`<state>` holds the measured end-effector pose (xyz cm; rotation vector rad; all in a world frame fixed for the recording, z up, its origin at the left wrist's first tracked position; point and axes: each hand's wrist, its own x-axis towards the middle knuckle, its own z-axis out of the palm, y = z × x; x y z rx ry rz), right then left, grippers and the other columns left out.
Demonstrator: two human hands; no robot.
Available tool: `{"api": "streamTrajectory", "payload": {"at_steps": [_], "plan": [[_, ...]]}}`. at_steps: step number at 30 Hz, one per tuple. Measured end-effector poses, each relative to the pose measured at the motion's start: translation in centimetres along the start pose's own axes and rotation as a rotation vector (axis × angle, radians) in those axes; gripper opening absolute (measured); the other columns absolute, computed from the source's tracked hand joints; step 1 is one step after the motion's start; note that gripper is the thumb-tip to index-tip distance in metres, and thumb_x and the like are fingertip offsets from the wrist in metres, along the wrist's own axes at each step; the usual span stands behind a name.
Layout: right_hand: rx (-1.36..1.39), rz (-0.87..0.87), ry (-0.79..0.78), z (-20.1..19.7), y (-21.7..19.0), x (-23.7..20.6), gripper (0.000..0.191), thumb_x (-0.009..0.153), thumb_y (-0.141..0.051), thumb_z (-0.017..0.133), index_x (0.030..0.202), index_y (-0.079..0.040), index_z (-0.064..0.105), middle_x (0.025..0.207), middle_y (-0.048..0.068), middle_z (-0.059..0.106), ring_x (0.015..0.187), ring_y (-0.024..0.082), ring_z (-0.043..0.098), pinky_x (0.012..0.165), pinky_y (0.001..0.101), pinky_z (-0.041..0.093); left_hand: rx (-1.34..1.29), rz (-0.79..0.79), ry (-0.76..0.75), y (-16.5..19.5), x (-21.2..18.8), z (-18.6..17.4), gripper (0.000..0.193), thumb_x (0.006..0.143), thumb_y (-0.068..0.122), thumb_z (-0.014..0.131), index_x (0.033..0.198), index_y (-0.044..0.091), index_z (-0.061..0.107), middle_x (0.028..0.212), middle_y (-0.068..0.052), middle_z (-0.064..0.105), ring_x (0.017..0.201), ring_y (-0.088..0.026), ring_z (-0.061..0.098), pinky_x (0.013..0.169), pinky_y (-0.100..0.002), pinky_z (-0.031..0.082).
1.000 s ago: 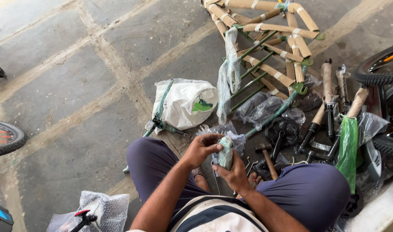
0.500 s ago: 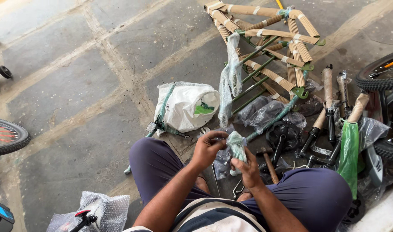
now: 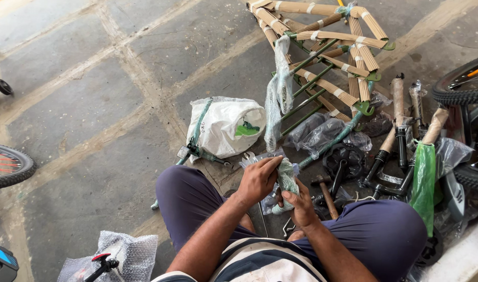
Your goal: The person sits on the floor and attaches a bicycle handlebar to the stem, aligning the bar and tightening the stem bolts. They use a screwdriver and a wrench to fasten the clamp, reposition the bar, and handle small hardware from plastic packaging on the floor.
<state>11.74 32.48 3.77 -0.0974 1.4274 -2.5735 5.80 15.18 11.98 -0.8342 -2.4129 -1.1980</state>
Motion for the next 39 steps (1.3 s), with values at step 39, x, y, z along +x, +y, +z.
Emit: {"api": "streamTrajectory", "payload": {"at_steps": [39], "plan": [[0.309, 0.048, -0.013, -0.8, -2.9, -0.7, 0.066, 0.086, -0.050, 0.079, 0.127, -0.003, 0.059, 0.107, 0.016, 0.067, 0.080, 0.024, 0.066, 0.074, 0.0387, 0.055, -0.755, -0.504, -0.272, -0.5, -0.3, -2.2, 0.026, 0.103, 0.018, 0.068, 0.120, -0.001, 0.075, 0.102, -0.004, 0.078, 0.094, -0.011, 0.071, 0.086, -0.029, 0.060]]}}
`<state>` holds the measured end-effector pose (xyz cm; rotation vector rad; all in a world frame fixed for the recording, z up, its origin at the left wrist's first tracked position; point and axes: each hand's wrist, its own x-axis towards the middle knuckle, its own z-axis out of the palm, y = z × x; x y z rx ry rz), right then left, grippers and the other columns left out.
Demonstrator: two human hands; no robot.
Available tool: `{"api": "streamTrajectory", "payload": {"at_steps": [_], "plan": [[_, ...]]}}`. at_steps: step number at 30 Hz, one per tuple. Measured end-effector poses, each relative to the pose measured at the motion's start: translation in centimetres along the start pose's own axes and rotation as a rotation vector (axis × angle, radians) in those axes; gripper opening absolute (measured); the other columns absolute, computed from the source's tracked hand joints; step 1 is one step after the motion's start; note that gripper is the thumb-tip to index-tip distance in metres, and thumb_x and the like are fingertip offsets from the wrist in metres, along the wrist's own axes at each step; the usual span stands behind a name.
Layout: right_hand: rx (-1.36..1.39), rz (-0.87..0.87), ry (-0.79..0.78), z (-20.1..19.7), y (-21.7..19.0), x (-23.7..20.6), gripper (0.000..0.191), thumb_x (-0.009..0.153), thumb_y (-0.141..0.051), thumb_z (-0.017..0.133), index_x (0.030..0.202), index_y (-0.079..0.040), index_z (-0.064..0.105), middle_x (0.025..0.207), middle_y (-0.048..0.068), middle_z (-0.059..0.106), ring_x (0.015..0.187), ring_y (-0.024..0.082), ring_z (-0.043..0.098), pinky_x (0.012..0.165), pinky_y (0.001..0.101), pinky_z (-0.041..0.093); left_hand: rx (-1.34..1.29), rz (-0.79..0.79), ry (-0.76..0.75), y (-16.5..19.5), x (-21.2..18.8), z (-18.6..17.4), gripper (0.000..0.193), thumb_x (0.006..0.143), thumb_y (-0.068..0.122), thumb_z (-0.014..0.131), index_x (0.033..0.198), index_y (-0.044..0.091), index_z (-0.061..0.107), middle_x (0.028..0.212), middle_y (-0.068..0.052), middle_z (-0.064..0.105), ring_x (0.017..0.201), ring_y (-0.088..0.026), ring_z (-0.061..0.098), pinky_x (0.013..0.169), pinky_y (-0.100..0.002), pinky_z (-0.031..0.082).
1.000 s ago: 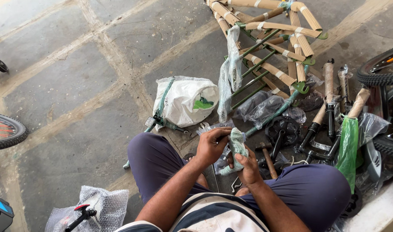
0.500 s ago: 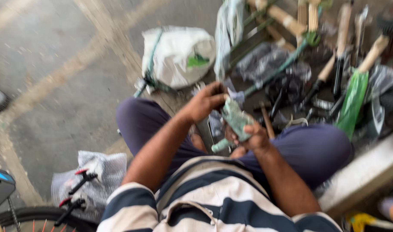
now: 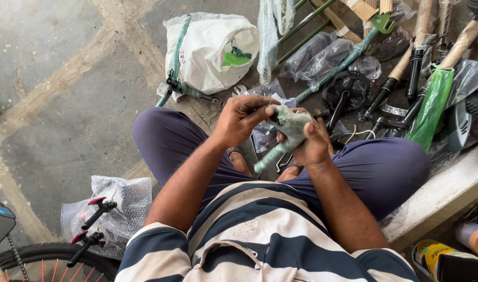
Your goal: The person sits on the floor and attaches a bicycle handlebar to the stem, aligning the bar and tightening the stem bolts. They use a screwdriver and a wrench to fasten the clamp, reposition the bar, and handle small hardware from plastic packaging on the floor.
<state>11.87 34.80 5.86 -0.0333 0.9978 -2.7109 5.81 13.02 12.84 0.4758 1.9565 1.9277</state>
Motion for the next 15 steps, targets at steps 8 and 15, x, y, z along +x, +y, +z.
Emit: {"api": "streamTrajectory", "payload": {"at_steps": [8, 15], "plan": [[-0.117, -0.168, 0.017, -1.5, 1.2, -0.6, 0.036, 0.101, -0.032, 0.076, 0.111, 0.001, 0.067, 0.096, 0.011, 0.067, 0.077, 0.020, 0.063, 0.068, 0.0349, 0.052, -0.525, -0.271, 0.039, -2.4, 1.3, 2.6, 0.021, 0.101, 0.013, 0.067, 0.111, -0.004, 0.072, 0.094, -0.006, 0.074, 0.080, -0.012, 0.069, 0.072, -0.028, 0.056], [-0.088, -0.365, 0.118, -0.9, 0.3, -0.5, 0.029, 0.102, -0.030, 0.074, 0.099, -0.003, 0.065, 0.094, 0.011, 0.067, 0.073, 0.022, 0.064, 0.066, 0.0353, 0.052, -0.105, -0.161, 0.174, -1.3, 0.8, 4.3, 0.020, 0.099, 0.011, 0.069, 0.113, -0.002, 0.074, 0.089, -0.004, 0.074, 0.072, -0.007, 0.065, 0.064, -0.025, 0.056]]}}
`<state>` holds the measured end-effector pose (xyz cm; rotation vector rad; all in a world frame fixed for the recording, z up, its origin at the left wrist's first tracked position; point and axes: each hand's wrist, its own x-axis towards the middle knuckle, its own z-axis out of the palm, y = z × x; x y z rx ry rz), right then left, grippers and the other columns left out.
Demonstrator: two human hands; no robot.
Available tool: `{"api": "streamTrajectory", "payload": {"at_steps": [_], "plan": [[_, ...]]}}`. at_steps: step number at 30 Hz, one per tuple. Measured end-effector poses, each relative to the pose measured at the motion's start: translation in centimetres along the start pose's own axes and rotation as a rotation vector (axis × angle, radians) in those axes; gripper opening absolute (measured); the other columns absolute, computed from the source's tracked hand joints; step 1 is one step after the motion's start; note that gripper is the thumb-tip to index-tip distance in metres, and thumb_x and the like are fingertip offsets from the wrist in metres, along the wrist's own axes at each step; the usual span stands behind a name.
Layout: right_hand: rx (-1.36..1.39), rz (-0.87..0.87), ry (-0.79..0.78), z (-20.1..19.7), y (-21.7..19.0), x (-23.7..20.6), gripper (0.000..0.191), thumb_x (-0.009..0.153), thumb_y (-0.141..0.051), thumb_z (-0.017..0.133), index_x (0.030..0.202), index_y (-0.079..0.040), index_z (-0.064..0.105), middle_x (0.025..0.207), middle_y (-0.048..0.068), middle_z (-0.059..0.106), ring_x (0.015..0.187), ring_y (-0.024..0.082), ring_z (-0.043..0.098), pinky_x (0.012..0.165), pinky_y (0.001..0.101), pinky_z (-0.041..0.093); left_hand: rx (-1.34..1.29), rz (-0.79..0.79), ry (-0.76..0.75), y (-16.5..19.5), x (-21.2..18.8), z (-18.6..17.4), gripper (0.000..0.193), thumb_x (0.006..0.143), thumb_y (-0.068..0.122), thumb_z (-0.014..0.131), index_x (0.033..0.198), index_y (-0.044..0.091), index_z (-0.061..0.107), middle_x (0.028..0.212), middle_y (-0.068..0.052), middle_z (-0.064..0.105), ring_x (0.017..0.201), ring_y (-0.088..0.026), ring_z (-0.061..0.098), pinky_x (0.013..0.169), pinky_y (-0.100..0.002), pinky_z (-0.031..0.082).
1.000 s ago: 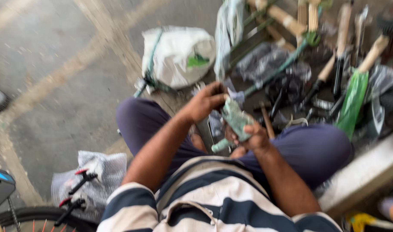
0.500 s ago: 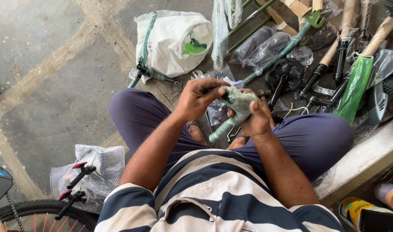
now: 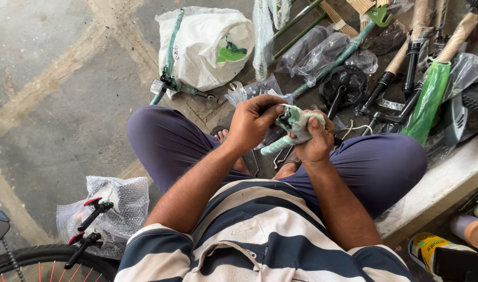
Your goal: The person sits on the floor and attaches a bicycle handlebar to the stem, aligning the bar and tightening the stem bolts. They use a screwdriver and a wrench to fasten the clamp, reposition the bar, and handle small hardware from plastic packaging on the floor.
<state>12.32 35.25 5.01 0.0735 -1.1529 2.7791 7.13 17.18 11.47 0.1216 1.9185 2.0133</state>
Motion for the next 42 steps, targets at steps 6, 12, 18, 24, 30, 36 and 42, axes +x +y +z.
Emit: {"api": "streamTrajectory", "payload": {"at_steps": [6, 12, 18, 24, 30, 36, 42], "plan": [[-0.034, -0.034, 0.079, 0.6, 0.0, 0.2, 0.028, 0.104, -0.028, 0.071, 0.097, -0.002, 0.064, 0.086, 0.012, 0.066, 0.068, 0.022, 0.063, 0.064, 0.0355, 0.052, -0.299, -0.081, -0.114, -0.7, 0.4, -0.5, 0.015, 0.099, 0.005, 0.068, 0.113, 0.001, 0.068, 0.093, -0.004, 0.072, 0.077, -0.010, 0.066, 0.068, -0.027, 0.056], [-0.046, -0.004, 0.013, -0.3, -0.3, 0.7, 0.027, 0.104, -0.029, 0.071, 0.104, -0.003, 0.064, 0.091, 0.011, 0.066, 0.071, 0.022, 0.062, 0.065, 0.0354, 0.051, -0.394, 0.034, -0.209, -1.8, -0.1, -1.2, 0.016, 0.103, 0.005, 0.066, 0.119, 0.003, 0.063, 0.104, -0.003, 0.067, 0.089, -0.009, 0.065, 0.077, -0.027, 0.058], [0.160, 0.267, 0.093, 0.2, 0.7, 0.0, 0.040, 0.104, -0.042, 0.062, 0.112, -0.003, 0.064, 0.093, 0.012, 0.069, 0.070, 0.022, 0.062, 0.063, 0.0341, 0.051, -0.462, 0.040, -0.122, -3.4, -0.9, 1.7, 0.018, 0.098, -0.002, 0.061, 0.116, 0.003, 0.059, 0.101, -0.005, 0.068, 0.084, -0.014, 0.069, 0.073, -0.033, 0.061], [0.121, 0.165, 0.094, 0.5, 0.9, 0.5, 0.034, 0.107, -0.041, 0.061, 0.116, -0.009, 0.057, 0.105, 0.009, 0.066, 0.086, 0.022, 0.064, 0.071, 0.0345, 0.052, -0.175, 0.282, 0.141, -5.2, -0.9, 2.6, 0.030, 0.097, -0.007, 0.057, 0.126, 0.001, 0.061, 0.115, -0.007, 0.066, 0.103, -0.014, 0.065, 0.087, -0.030, 0.058], [-0.011, 0.018, 0.130, 0.9, 1.9, -0.3, 0.043, 0.109, -0.046, 0.054, 0.127, -0.006, 0.055, 0.114, 0.009, 0.062, 0.102, 0.021, 0.063, 0.089, 0.0349, 0.053, -0.088, 0.392, -0.020, -5.1, -2.4, 2.7, 0.036, 0.108, 0.011, 0.053, 0.143, -0.001, 0.053, 0.136, -0.013, 0.060, 0.131, -0.026, 0.056, 0.115, -0.040, 0.043], [-0.611, -0.183, -0.112, 2.6, 0.2, -1.8, 0.053, 0.110, -0.051, 0.042, 0.136, -0.005, 0.052, 0.140, 0.009, 0.054, 0.127, 0.022, 0.056, 0.112, 0.0347, 0.044, 0.065, 0.190, -0.091, -3.2, -2.3, 1.9, 0.066, 0.096, 0.037, 0.070, 0.141, -0.002, 0.042, 0.125, -0.016, 0.061, 0.114, -0.025, 0.062, 0.099, -0.038, 0.050], [-0.975, -0.174, -0.152, 4.6, -4.9, 0.2, 0.030, 0.106, -0.026, 0.061, 0.123, -0.003, 0.070, 0.115, 0.006, 0.069, 0.104, 0.015, 0.065, 0.095, 0.0275, 0.052, 0.077, 0.156, -0.179, -2.1, -3.7, -0.5, 0.054, 0.108, 0.046, 0.057, 0.138, 0.001, 0.053, 0.120, -0.016, 0.071, 0.112, -0.024, 0.066, 0.100, -0.040, 0.052]]}}
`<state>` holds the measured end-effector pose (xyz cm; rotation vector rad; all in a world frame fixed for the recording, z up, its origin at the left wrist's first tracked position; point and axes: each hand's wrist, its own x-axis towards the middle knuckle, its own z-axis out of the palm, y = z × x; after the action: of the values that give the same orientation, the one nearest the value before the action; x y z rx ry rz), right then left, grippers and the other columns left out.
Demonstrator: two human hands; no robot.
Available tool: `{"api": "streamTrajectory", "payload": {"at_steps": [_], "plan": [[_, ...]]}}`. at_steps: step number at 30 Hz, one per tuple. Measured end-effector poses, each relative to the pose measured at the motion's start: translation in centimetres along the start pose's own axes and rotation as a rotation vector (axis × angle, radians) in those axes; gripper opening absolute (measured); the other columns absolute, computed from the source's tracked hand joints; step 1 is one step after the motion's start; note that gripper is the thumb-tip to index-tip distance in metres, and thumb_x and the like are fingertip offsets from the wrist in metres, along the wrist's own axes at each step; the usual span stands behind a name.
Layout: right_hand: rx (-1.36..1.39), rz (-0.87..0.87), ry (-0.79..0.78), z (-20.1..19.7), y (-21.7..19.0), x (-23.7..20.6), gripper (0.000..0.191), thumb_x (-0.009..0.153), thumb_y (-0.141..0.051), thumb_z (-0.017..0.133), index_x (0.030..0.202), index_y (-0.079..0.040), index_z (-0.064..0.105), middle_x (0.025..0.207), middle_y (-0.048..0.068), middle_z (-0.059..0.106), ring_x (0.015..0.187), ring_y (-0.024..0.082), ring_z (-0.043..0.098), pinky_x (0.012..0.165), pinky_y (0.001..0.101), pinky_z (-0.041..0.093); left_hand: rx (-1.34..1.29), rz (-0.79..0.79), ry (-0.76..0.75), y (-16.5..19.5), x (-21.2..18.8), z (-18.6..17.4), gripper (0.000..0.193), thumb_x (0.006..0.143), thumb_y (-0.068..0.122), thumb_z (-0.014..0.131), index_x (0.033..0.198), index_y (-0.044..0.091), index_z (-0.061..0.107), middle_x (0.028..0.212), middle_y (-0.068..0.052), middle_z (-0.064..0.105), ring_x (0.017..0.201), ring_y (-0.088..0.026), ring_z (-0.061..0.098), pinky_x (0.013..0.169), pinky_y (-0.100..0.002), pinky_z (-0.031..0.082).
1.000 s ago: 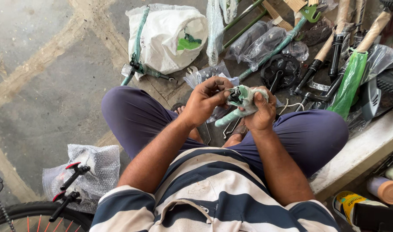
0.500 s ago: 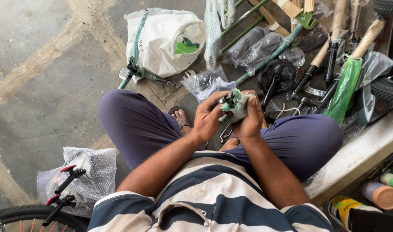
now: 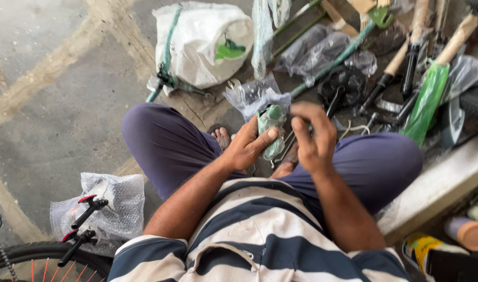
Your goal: The person sits on the floor and attaches a bicycle handlebar to the stem, aligning the bar and tightening the stem bolts. They use a screwdriver and a wrench to fasten the clamp, reposition the bar, and handle small hardware from plastic packaging on the floor.
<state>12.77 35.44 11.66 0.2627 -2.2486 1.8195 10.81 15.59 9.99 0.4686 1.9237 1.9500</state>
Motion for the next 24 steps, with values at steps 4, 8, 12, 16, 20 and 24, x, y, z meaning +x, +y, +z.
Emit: {"api": "streamTrajectory", "payload": {"at_steps": [4, 8, 12, 16, 20, 24], "plan": [[0.177, 0.146, -0.168, -0.2, -1.2, 1.0, 0.031, 0.096, -0.008, 0.072, 0.126, 0.000, 0.068, 0.120, 0.009, 0.066, 0.110, 0.013, 0.064, 0.096, 0.0255, 0.052, 0.084, -0.039, -0.017, 0.3, -0.7, 0.1, 0.058, 0.104, 0.046, 0.057, 0.140, 0.002, 0.048, 0.115, -0.017, 0.071, 0.108, -0.026, 0.069, 0.094, -0.039, 0.052], [0.164, 0.148, -0.048, 1.2, -1.2, 0.5, 0.024, 0.092, 0.002, 0.080, 0.115, -0.003, 0.073, 0.111, 0.008, 0.072, 0.101, 0.014, 0.069, 0.089, 0.0264, 0.057, 0.141, -0.073, -0.025, -0.1, -1.0, -0.3, 0.060, 0.102, 0.049, 0.056, 0.140, 0.003, 0.049, 0.111, -0.019, 0.073, 0.103, -0.030, 0.071, 0.089, -0.040, 0.053], [-0.166, -0.200, 0.027, 1.8, -1.5, -0.5, 0.017, 0.094, 0.002, 0.077, 0.108, -0.004, 0.068, 0.112, 0.012, 0.070, 0.098, 0.018, 0.069, 0.084, 0.0274, 0.057, 0.003, -0.050, -0.043, -1.7, -1.4, -0.5, 0.055, 0.107, 0.045, 0.054, 0.140, 0.002, 0.050, 0.118, -0.012, 0.068, 0.110, -0.020, 0.064, 0.095, -0.035, 0.051], [-0.215, -0.518, 0.005, 2.1, -2.5, -0.8, 0.019, 0.098, -0.001, 0.073, 0.109, -0.006, 0.059, 0.112, 0.012, 0.072, 0.105, 0.028, 0.068, 0.091, 0.0359, 0.056, -0.394, -0.057, -0.118, -3.3, -1.8, 0.1, 0.050, 0.113, 0.042, 0.045, 0.142, 0.002, 0.050, 0.124, -0.004, 0.060, 0.115, -0.011, 0.053, 0.102, -0.029, 0.046], [-0.120, -0.340, -0.069, 1.8, -3.2, -0.4, 0.023, 0.098, -0.006, 0.075, 0.115, -0.006, 0.059, 0.111, 0.011, 0.071, 0.099, 0.023, 0.066, 0.085, 0.0313, 0.056, -0.385, -0.076, -0.101, -3.8, -1.8, 0.6, 0.053, 0.117, 0.046, 0.038, 0.139, 0.001, 0.054, 0.121, -0.003, 0.060, 0.113, -0.010, 0.053, 0.103, -0.028, 0.046], [-0.280, -0.328, -0.072, 1.5, -2.8, -0.8, 0.022, 0.094, -0.010, 0.079, 0.113, -0.006, 0.069, 0.102, 0.008, 0.069, 0.092, 0.020, 0.065, 0.079, 0.0302, 0.054, -0.187, -0.041, -0.031, -3.8, -2.0, 0.8, 0.058, 0.112, 0.050, 0.034, 0.136, 0.001, 0.054, 0.122, -0.006, 0.063, 0.116, -0.010, 0.056, 0.102, -0.027, 0.046]]}}
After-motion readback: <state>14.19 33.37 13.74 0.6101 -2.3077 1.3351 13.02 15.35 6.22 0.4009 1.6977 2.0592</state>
